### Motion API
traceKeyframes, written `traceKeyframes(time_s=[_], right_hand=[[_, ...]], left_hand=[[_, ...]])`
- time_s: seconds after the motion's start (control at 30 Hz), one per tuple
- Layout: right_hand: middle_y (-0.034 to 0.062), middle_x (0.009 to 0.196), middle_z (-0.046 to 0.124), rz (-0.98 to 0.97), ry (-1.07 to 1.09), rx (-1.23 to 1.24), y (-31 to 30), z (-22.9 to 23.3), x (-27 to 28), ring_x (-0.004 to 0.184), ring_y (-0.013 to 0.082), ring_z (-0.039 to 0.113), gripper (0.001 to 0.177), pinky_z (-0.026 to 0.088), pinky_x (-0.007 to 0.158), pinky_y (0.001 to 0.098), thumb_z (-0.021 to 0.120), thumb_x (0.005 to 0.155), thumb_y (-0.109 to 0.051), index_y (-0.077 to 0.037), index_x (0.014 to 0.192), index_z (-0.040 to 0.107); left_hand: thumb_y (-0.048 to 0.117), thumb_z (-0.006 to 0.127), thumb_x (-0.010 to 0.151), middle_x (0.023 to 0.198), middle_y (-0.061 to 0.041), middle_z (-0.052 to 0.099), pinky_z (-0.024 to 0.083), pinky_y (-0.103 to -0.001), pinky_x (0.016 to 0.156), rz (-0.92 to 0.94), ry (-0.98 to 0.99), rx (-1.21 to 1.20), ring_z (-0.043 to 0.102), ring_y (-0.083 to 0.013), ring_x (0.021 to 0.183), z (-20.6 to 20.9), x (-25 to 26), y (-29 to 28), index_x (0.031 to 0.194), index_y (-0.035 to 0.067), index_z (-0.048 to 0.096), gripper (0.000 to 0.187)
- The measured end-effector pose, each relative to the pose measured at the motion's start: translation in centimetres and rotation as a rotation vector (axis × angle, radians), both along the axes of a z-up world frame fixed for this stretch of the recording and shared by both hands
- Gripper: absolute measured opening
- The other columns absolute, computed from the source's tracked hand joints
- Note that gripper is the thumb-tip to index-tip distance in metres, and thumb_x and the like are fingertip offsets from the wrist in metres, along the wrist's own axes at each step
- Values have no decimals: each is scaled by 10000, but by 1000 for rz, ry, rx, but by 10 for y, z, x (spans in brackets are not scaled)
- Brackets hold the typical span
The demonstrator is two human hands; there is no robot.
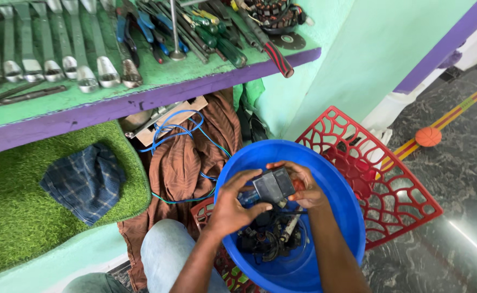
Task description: The person handles and inspects various oily engine components, such as a stator coil and electrical modules, by hand. They pick up the coil, check its wiring, and place it back into a blue bucket with other metal parts.
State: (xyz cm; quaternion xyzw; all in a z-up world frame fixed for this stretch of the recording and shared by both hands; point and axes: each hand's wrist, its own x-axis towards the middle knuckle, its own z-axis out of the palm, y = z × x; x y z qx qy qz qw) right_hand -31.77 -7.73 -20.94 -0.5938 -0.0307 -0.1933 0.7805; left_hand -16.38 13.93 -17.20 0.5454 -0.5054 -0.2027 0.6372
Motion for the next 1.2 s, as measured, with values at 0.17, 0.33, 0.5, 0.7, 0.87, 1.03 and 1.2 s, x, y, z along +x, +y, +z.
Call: traceKeyframes(time_s=[0.17, 0.33, 0.5, 0.7, 0.87, 1.03, 1.2], right_hand=[[236, 1477, 536, -38, -111, -60, 12, 2, 2, 1420, 337, 515, 903, 397, 1218, 470, 893, 618, -59, 60, 1422, 499], [253, 1488, 536, -30, -160, -45, 27, 18, 12, 1425, 341, 505, 914, 377, 1228, 465, 906, 639, -101, 83, 1436, 496], [206, 1493, 550, -104, -81, -100, 38, 38, 13, 1383, 307, 541, 843, 455, 1098, 439, 823, 818, -316, 58, 1490, 476], [130, 1203, 616, -434, 107, -392, 48, 34, 22, 1138, 191, 584, 566, 487, 972, 330, 715, 995, -289, 59, 1434, 629], [126, 1207, 737, -479, 38, -360, 68, 49, 35, 1100, 161, 667, 469, 517, 921, 299, 691, 978, -211, 34, 1373, 625], [152, 1199, 735, -504, 15, -342, 82, 57, 47, 1084, 182, 692, 417, 546, 946, 329, 700, 968, -134, 59, 1332, 636], [143, 1230, 714, -510, 109, -334, 94, 58, 55, 1062, 146, 655, 453, 537, 909, 306, 633, 1012, -182, 30, 1410, 601]], left_hand=[[44, 914, 665, 1363, -190, 632, 513, -408, 1078, 188, -299, -212, 630, -358, 1270, 10, -12, 15, 1370, 13, 589, 776], [24, 891, 681, 1377, -203, 625, 513, -408, 1095, 288, -350, -241, 628, -374, 1277, 10, -18, 20, 1401, 9, 566, 791], [118, 828, 812, 1316, -191, 660, 549, -382, 1019, -133, 564, -199, 657, -288, 1196, -5, -11, 10, 1424, 28, 539, 683], [508, 484, 1027, 1137, -250, 721, 612, -382, 869, -536, 1120, -180, 726, -290, 971, -15, 4, 15, 1334, -46, 569, 639], [584, 432, 1032, 1103, -272, 717, 625, -382, 855, -631, 1239, -165, 731, -306, 950, -3, 4, 22, 1299, -84, 578, 734], [587, 425, 980, 1140, -184, 721, 627, -400, 825, -522, 1083, -116, 730, -286, 1014, 11, 10, 24, 1290, 5, 588, 679], [487, 540, 1018, 1125, -115, 723, 548, -386, 784, -216, 1056, -180, 681, -207, 997, 7, 18, 15, 1268, 35, 629, 524]])
